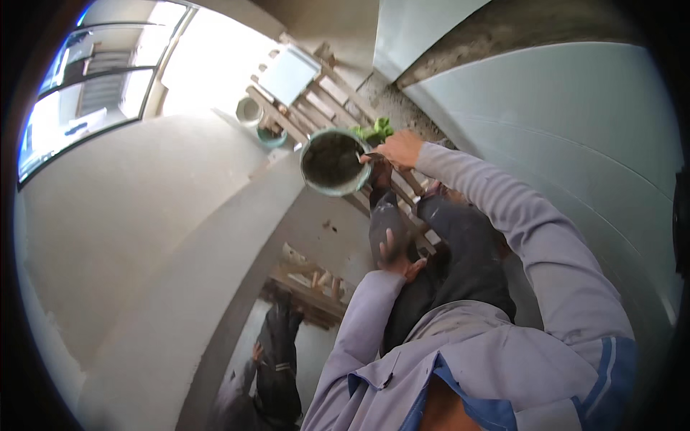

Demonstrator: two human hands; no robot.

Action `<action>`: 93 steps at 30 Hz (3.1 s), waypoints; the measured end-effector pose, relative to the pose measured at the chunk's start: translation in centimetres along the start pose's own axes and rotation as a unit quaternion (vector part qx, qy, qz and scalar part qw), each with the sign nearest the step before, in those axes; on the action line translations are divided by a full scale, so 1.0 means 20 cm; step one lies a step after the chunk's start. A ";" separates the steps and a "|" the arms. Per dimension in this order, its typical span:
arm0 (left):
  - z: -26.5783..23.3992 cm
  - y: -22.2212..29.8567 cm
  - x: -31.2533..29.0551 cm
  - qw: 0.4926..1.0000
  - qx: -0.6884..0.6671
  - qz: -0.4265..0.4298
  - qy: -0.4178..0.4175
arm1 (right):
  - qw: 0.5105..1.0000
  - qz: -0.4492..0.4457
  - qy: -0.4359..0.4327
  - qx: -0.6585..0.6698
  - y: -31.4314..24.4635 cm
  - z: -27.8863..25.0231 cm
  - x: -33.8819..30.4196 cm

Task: The person installs white ceramic tiles on a curved ceiling surface. They position each tile by hand, then use a trowel to apply and smooth cement or grout into the gaps between tiles and along the edges.

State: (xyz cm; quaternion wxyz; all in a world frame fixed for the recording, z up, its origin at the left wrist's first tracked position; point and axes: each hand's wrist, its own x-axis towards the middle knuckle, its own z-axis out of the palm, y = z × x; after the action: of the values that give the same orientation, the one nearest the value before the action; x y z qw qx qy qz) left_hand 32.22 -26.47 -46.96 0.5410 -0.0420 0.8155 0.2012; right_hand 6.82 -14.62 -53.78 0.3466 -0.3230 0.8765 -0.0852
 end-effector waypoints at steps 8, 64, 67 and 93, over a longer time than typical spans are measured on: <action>0.21 -0.03 0.17 0.986 -0.114 0.005 0.118 | 0.986 -0.115 -0.049 -0.111 -0.23 0.57 0.83; 0.05 -0.17 0.55 0.946 0.000 0.154 0.286 | 0.716 -0.232 0.248 0.610 0.03 -0.75 -0.82; -0.15 -0.18 0.58 0.937 0.015 0.253 0.239 | 0.644 -0.221 0.305 0.666 -0.03 -1.07 -1.11; -0.74 -0.48 0.53 0.882 0.090 0.417 0.201 | 0.173 -0.176 0.521 0.817 -0.47 -2.03 -1.80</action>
State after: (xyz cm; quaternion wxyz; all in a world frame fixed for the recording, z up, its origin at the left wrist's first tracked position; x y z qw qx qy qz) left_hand 17.70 -39.22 -54.26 0.2332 0.3116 0.8634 0.3210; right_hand 4.51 -2.49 -0.07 -0.1482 0.1172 0.2056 -0.9602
